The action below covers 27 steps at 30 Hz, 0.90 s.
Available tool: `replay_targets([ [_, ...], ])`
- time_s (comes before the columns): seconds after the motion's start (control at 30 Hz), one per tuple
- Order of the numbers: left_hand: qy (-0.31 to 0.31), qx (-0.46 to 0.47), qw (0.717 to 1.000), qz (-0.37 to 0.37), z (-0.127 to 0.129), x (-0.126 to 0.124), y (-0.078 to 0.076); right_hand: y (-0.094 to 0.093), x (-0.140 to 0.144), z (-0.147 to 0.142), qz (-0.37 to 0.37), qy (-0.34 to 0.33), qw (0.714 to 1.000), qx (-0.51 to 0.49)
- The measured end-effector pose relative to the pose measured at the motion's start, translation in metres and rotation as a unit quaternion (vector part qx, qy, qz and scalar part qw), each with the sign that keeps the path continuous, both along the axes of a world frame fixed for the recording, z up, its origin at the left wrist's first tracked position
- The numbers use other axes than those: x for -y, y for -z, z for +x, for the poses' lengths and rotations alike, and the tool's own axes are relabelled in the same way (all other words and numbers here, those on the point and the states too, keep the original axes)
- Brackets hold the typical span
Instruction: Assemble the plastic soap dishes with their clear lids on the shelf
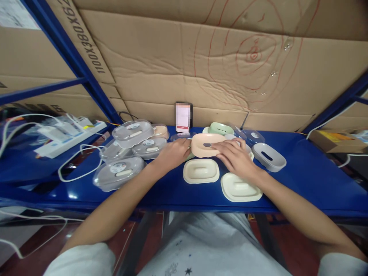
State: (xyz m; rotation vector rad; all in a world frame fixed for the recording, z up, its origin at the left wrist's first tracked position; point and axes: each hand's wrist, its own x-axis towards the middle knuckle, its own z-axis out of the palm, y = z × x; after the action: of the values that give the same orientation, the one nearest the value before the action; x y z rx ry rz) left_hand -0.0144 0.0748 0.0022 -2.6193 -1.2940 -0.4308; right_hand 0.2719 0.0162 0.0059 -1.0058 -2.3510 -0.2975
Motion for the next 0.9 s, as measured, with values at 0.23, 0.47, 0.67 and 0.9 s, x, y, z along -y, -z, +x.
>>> replay_targets([
  [0.23, 0.014, -0.050, 0.998, -0.025, 0.005, 0.007, 0.010, 0.006, -0.023, 0.019, 0.073, 0.112, 0.991, -0.007],
  [0.47, -0.020, -0.047, 0.998, -0.044, 0.006, 0.010, 0.006, -0.005, 0.001, 0.004, -0.028, -0.083, 0.995, 0.037],
  [0.67, -0.022, 0.002, 0.999, -0.046, 0.001, 0.008, 0.000, 0.020, 0.014, -0.020, -0.147, -0.172, 0.970, 0.094],
  [0.9, -0.007, 0.062, 0.998, -0.026, 0.006, 0.003, 0.011, 0.028, -0.002, -0.011, -0.128, -0.140, 0.979, 0.074],
])
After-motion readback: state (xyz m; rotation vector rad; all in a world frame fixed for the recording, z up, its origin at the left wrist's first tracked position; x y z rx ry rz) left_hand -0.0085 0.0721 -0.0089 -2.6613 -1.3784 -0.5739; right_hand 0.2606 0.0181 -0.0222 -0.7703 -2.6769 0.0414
